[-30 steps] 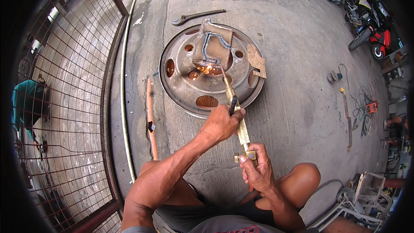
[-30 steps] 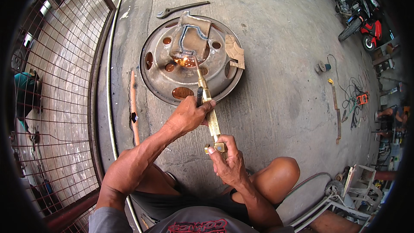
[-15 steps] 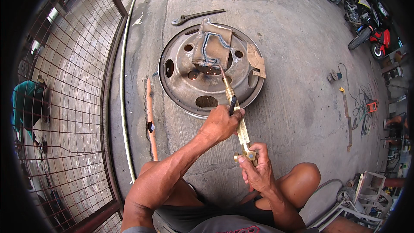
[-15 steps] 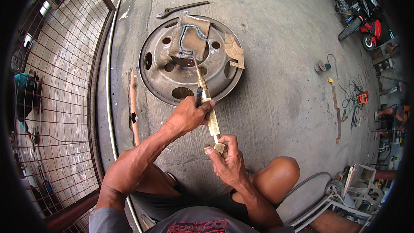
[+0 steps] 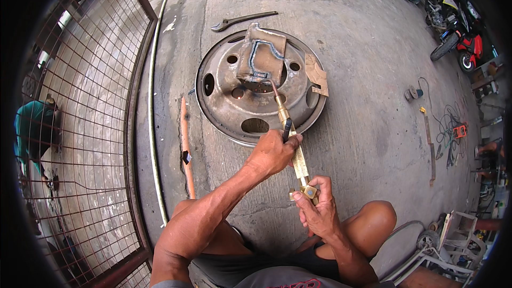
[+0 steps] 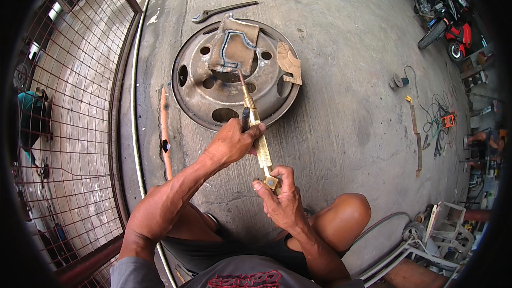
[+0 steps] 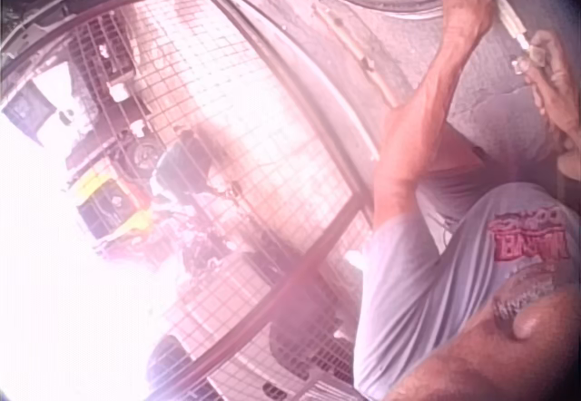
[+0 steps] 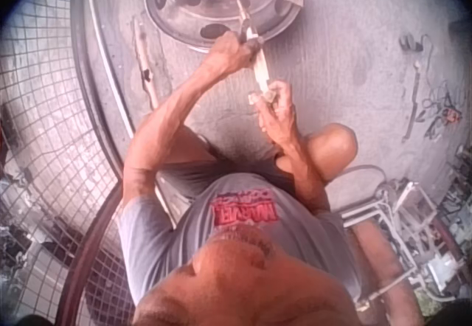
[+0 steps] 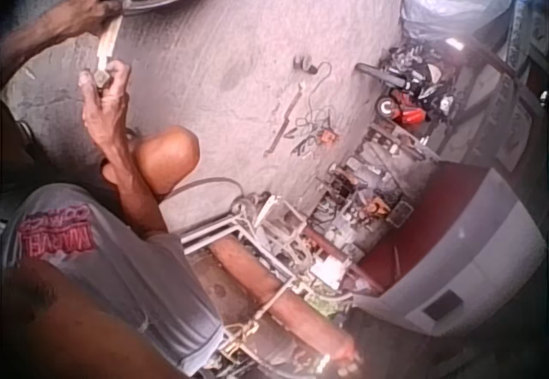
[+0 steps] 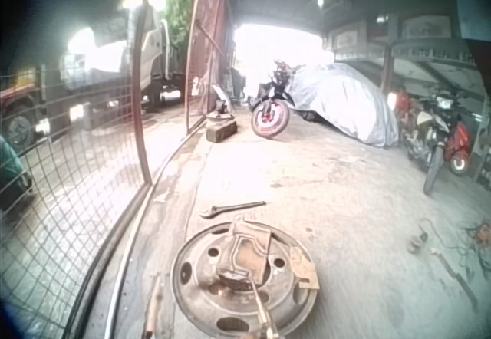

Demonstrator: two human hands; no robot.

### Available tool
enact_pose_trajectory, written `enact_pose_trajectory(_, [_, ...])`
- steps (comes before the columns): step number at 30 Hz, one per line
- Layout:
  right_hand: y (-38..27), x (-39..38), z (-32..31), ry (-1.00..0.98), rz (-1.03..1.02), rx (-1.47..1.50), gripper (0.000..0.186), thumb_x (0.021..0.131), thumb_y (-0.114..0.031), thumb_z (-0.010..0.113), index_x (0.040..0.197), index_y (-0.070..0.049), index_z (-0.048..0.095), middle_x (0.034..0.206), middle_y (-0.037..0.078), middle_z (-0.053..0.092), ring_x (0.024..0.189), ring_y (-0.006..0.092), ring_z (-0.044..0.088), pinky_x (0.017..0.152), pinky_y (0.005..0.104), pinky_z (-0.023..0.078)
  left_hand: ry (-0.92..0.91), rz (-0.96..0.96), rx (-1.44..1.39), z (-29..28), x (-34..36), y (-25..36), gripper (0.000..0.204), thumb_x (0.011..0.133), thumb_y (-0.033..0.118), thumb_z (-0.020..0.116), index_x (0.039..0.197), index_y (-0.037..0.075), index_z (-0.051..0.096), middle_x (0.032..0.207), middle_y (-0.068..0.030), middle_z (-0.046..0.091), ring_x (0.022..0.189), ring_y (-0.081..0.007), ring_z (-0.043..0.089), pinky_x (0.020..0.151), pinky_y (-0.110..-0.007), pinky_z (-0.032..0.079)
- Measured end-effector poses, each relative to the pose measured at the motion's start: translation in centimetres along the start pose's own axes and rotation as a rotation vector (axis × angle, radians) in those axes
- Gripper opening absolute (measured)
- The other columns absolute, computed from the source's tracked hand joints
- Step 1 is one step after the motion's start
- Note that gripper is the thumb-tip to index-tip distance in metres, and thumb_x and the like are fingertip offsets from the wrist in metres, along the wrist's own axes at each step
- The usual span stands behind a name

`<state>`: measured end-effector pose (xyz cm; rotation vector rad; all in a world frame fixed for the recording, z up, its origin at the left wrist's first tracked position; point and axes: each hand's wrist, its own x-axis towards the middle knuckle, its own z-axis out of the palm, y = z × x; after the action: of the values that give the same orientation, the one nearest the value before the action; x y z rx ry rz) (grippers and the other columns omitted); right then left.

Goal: The person uses a handheld welding torch to apply heat and fuse a metal bracket onto a circular metal plate. After completing the weld, the person stands up and turns off the gas valves on the connected cylinders.

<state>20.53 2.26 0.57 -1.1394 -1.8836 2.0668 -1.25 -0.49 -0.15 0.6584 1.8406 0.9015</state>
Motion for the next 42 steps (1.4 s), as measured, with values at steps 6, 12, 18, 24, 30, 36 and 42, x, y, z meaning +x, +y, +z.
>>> enact_pose_trajectory(6, [0.2,-0.1,0.2,0.01,-0.019,-0.023,0.041,0.101,-0.025,0.072,0.117,-0.011,0.036,0.065,0.0,0.055,0.047,0.0058,0.049,0.04,0.0261,0.04,0.018,0.016,-0.011,0.1,-0.1,-0.3,0.055,0.104,0.041,0.061,0.083,-0.009,0.07,0.067,-0.0162,0.068,0.067,-0.0235,0.07,0.068,-0.042,0.052])
enact_pose_trajectory(12, [0.8,-0.1,0.1,0.029,-0.048,-0.105,0.041,0.1,-0.024,0.073,0.121,-0.01,0.04,0.07,0.002,0.06,0.055,0.0099,0.057,0.049,0.0305,0.048,-0.005,-0.013,-0.003,0.0,0.0,-0.1,0.053,0.105,0.04,0.062,0.088,-0.009,0.069,0.072,-0.0136,0.068,0.07,-0.0191,0.07,0.067,-0.038,0.054])
enact_pose_trajectory(18, [0.4,0.0,0.2,-0.009,-0.315,-0.284,0.039,0.099,-0.024,0.075,0.128,-0.008,0.053,0.085,0.009,0.071,0.072,0.015,0.067,0.065,0.0344,0.055,0.017,-0.056,-0.188,-1.1,-1.2,-0.7,0.046,0.105,0.038,0.063,0.102,-0.009,0.065,0.091,-0.0162,0.07,0.077,-0.0224,0.072,0.074,-0.038,0.062])
enact_pose_trajectory(24, [0.8,-0.5,0.2,-0.136,-0.221,-0.137,0.034,0.099,-0.024,0.075,0.122,-0.008,0.057,0.087,0.011,0.072,0.072,0.0157,0.068,0.064,0.0336,0.054,-0.053,-0.122,-0.3,-5.5,-2.6,-0.8,0.043,0.105,0.031,0.062,0.114,-0.01,0.064,0.093,-0.0194,0.073,0.08,-0.0272,0.075,0.077,-0.037,0.063])
enact_pose_trajectory(30, [1.0,-0.9,1.0,-0.119,-0.381,-0.082,0.025,0.102,-0.021,0.072,0.115,-0.01,0.054,0.065,-0.001,0.059,0.052,0.0063,0.055,0.048,0.0275,0.042,0.723,-0.052,-0.259,-11.4,-1.4,-3.4,0.042,0.095,0.04,0.072,0.105,0.0,0.064,0.092,-0.0092,0.063,0.083,-0.0184,0.061,0.078,-0.037,0.056])
enact_pose_trajectory(36, [0.7,-1.4,0.7,-0.137,-0.299,-0.037,0.03,0.098,-0.023,0.076,0.115,-0.009,0.056,0.079,0.006,0.067,0.067,0.0145,0.065,0.06,0.0316,0.051,0.673,-0.141,-0.245,-14.0,-0.3,-7.0,0.038,0.086,0.021,0.064,0.116,-0.001,0.056,0.096,-0.0107,0.057,0.086,-0.0244,0.059,0.082,-0.038,0.055])
enact_pose_trajectory(42, [1.1,-1.1,1.0,-0.093,-0.482,-0.056,0.027,0.1,-0.018,0.074,0.114,-0.01,0.052,0.065,-0.001,0.06,0.053,0.0065,0.057,0.047,0.0266,0.043,0.652,-0.121,-0.325,-13.3,1.1,-7.0,0.022,0.095,0.019,0.057,0.109,0.007,0.046,0.083,-0.0016,0.044,0.069,-0.0139,0.048,0.079,-0.042,0.058])
